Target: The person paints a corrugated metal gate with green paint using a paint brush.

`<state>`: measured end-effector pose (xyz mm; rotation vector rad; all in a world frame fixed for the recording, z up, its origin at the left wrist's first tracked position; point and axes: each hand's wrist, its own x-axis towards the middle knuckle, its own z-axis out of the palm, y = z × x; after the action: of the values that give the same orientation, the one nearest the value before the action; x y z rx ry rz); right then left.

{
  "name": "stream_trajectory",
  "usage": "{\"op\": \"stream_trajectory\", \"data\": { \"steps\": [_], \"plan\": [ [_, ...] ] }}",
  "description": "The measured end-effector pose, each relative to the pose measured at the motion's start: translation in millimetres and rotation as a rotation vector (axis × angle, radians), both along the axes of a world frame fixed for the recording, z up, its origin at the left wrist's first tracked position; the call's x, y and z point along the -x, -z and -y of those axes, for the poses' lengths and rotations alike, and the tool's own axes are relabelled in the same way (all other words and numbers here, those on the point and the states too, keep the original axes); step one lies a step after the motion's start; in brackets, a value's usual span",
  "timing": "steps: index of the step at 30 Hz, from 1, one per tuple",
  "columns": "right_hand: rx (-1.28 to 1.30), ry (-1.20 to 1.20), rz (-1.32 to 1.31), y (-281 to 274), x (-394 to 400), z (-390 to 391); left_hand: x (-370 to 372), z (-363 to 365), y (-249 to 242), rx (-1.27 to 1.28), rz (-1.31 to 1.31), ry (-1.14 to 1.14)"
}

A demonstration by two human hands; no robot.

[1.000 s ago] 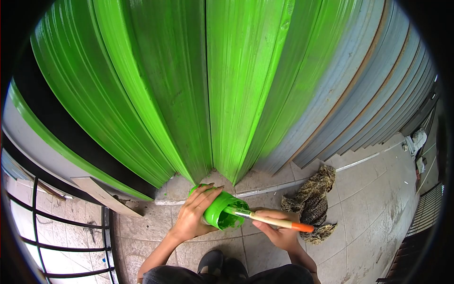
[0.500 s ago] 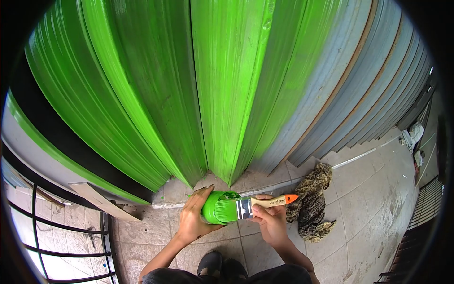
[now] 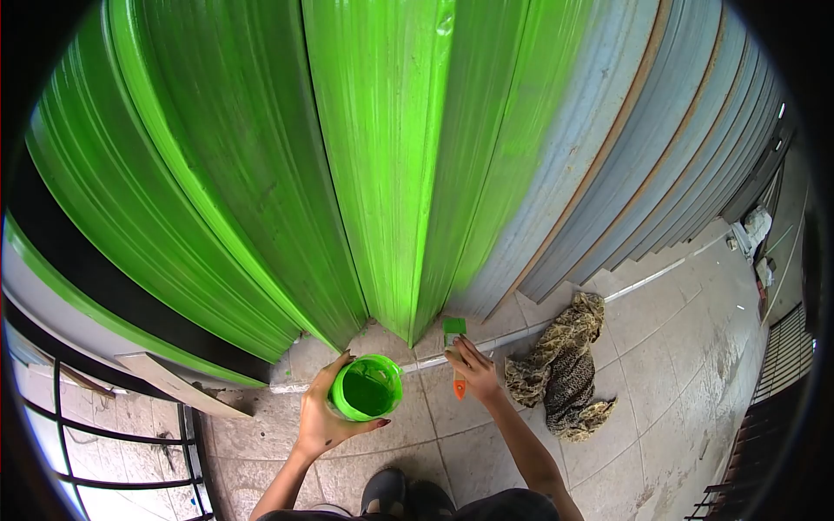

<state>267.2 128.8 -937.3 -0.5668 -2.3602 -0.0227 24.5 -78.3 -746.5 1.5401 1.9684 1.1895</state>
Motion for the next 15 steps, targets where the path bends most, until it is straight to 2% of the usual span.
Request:
{"op": "stream_trajectory", "data": {
  "steps": [4, 7, 12, 15],
  "plan": [
    [-0.030, 0.007, -0.033, 24, 13, -20, 0, 3, 1, 0.027, 0.020, 0.012],
    [-0.071, 0.044, -0.038, 15, 16, -33, -1, 5, 3, 0.049, 0.032, 0.018],
    [-0.250, 0.027, -0.239, -65, 21, -32, -1, 9, 5, 0.074, 0.036, 0.010],
    [-0.289, 0.043, -0.177, -58, 21, -29, -3, 9, 4, 0.073, 0.032, 0.011]
  ]
}}
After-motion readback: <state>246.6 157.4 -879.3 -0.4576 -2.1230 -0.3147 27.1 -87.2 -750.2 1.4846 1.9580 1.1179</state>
